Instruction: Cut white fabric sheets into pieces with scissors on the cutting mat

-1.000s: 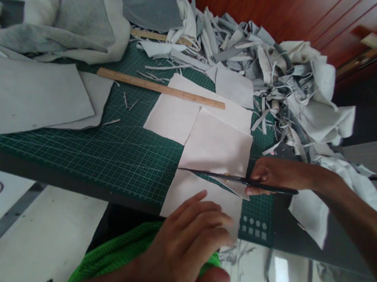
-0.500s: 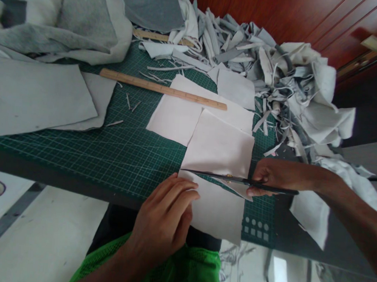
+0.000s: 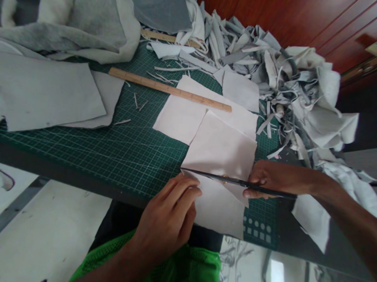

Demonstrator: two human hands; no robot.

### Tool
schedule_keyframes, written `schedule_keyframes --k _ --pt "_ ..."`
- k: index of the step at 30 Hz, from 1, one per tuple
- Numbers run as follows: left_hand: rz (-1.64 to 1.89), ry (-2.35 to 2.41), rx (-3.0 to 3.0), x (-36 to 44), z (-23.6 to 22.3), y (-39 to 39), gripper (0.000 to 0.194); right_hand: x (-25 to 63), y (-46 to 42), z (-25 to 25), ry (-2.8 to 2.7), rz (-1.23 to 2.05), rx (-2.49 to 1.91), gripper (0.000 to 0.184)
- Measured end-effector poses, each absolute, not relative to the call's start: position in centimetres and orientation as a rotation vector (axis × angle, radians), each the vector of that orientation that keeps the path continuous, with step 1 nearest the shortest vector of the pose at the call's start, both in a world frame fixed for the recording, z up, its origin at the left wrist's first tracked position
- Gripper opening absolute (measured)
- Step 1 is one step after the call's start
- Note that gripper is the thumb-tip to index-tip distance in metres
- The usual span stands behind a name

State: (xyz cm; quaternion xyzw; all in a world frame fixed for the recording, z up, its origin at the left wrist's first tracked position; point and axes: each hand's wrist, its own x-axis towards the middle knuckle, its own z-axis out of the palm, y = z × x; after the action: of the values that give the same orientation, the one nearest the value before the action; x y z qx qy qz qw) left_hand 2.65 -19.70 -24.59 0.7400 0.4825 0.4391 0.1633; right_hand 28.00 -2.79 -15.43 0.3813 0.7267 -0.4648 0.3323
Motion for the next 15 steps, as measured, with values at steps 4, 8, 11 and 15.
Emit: schedule_keyframes --k 4,8,11,15 --pt "1.26 1.376 2.104 2.68 -24.63 -19.7 0.023 28.11 -2.68 -15.67 1.853 -1.266 0.994 0.06" --pt "1.257 1.365 2.09 2.64 -24.67 -19.77 0.025 28.12 -2.75 -15.91 1.822 -1.319 1.035 0.059" --pt "1.257 1.367 2.085 2.56 -24.59 -19.81 0.026 28.08 -2.66 -16.01 1.809 -1.351 1.035 0.058" --pt "1.208 1.402 2.081 2.27 -24.56 -19.98 0.024 28.33 -2.51 -15.69 1.846 -1.396 0.934 0.06"
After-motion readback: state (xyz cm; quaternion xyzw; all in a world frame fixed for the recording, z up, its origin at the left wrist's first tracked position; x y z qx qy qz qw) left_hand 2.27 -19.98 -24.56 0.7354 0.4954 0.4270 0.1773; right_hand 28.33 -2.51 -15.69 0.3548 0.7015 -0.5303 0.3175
